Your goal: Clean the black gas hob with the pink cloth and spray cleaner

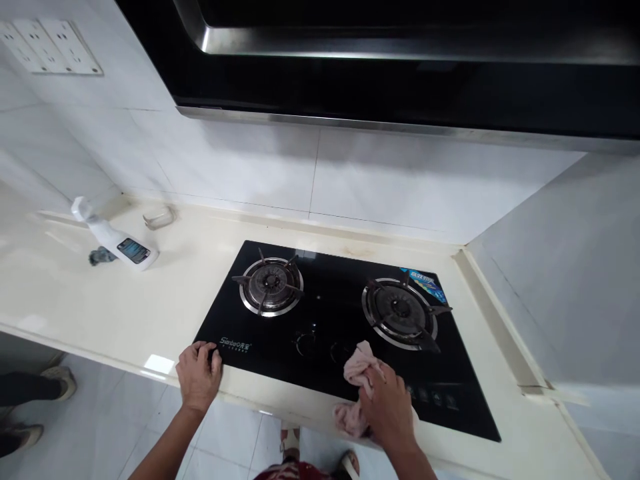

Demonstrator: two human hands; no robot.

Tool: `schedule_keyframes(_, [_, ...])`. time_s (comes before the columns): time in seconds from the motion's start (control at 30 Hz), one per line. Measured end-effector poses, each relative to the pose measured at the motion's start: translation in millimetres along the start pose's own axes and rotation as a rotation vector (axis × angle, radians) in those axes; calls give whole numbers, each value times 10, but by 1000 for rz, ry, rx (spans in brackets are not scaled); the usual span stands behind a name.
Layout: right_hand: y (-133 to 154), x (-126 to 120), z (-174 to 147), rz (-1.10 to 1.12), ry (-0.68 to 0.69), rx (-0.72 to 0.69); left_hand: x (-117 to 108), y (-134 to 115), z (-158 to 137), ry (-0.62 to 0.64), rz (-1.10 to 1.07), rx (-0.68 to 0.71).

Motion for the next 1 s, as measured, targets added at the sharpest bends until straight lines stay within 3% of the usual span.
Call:
schedule_keyframes(0.13, [-559, -123, 181, 69, -60, 124, -24, -14, -5, -10, -13, -7])
schedule_keyframes(0.23, [-674, -416, 365, 270, -200, 59, -27, -19, -14, -2, -17, -14])
schedule_keyframes(0.4, [-130, -1258, 823, 422, -557, -99, -44, -17, -26, 1, -27, -25])
schedule_keyframes(0.5, [235, -1474, 1217, 457, -616, -163, -42, -12, -30, 4, -29, -29])
schedule_keyframes(0.57, [438, -1349, 1478, 443, -483, -236, -33, 2, -30, 13, -40, -40])
schedule_keyframes(0.63, [646, -957, 1648, 383, -150, -345, -22, 17, -32, 26, -60, -56])
schedule_keyframes(0.7, [771, -444, 1619, 291, 251, -406, -20, 26, -35, 33, -74, -72])
schedule_keyframes(0.77, [792, -110, 1505, 211, 476, -383, -25, 22, -41, 33, -78, -76])
schedule_keyframes(1.0, [811, -42, 1487, 52, 348, -303, -44, -1, -40, 9, -55, -57])
Point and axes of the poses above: each hand's wrist, its own z-axis towards the middle knuckle, its own x-axis out of the palm, y = z × x, the point moved 9 cm from there along z, towards the middle knuckle, and after that the axes turned 6 degrees about -x, right-handed, at the moved point
